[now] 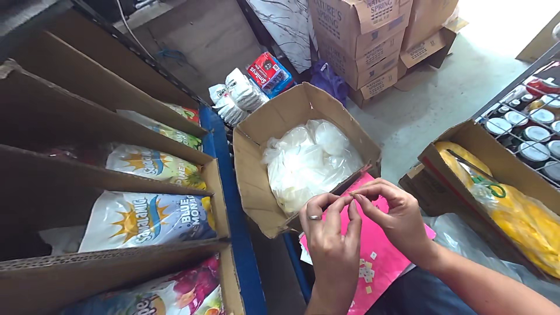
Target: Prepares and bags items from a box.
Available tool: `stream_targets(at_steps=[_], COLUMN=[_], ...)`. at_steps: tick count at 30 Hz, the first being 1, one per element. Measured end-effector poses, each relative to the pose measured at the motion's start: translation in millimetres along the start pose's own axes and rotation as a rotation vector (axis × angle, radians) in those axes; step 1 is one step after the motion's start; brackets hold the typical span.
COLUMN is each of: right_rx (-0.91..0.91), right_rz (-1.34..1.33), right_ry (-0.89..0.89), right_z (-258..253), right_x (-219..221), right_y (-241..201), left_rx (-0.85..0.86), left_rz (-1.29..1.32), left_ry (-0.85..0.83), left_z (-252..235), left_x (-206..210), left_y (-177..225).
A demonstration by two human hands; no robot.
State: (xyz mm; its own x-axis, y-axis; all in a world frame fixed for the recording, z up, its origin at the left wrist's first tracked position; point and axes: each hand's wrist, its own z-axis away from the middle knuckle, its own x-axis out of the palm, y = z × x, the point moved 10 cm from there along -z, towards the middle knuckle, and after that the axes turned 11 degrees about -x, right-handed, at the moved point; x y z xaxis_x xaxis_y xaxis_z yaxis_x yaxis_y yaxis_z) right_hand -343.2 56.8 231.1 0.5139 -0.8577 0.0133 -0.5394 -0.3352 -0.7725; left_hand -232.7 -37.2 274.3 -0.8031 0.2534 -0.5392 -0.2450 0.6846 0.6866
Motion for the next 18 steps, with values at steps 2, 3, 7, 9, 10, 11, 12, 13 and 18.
stream_targets(at_steps=[2, 3, 7, 9, 10, 11, 12, 13, 18], right_rx=[-0.023, -0.032, -0.041, -0.045, -0.052, -0.060, -0.068, -0.074, -0.081], right_rz=[0.011, 0.012, -0.008, -0.004, 0.003, 0.012, 0.023, 0.031, 0.059], right_ry=[0.005, 0.009, 0.020, 0.022, 0.023, 0.022, 0.022, 0.023, -0.015], right_z=[-0.8, -0.9, -1.2, -1.5, -1.7, -2.0, -2.3, -2.6, -5.3], right_x=[-0.1, -0.1, 0.8, 1.3, 1.4, 1.4, 1.3, 1.0, 0.5], right_y=[-3.5, -4.7, -6.4, -7.1, -7.8, -8.6, -9.2, -9.4, -9.1], left_rx=[-0.005, -0.009, -0.026, -0.025, -0.017, -0.005, 0.013, 0.033, 0.143], left_rz=[0.023, 0.032, 0.067, 0.065, 0.057, 0.042, 0.024, 0.007, -0.009], left_ry=[0.009, 0.015, 0.035, 0.045, 0.050, 0.055, 0.057, 0.058, -0.007], left_z=[-0.4, -0.5, -0.2, 0.0, -0.1, -0.3, -0.7, -1.6, -9.8], left_x=[-0.9, -1.5, -2.6, -2.6, -2.8, -3.0, -3.1, -2.8, 1.1], left_y=[-0.5, -0.8, -2.2, -1.8, -0.9, 0.1, 1.5, 2.8, 6.0])
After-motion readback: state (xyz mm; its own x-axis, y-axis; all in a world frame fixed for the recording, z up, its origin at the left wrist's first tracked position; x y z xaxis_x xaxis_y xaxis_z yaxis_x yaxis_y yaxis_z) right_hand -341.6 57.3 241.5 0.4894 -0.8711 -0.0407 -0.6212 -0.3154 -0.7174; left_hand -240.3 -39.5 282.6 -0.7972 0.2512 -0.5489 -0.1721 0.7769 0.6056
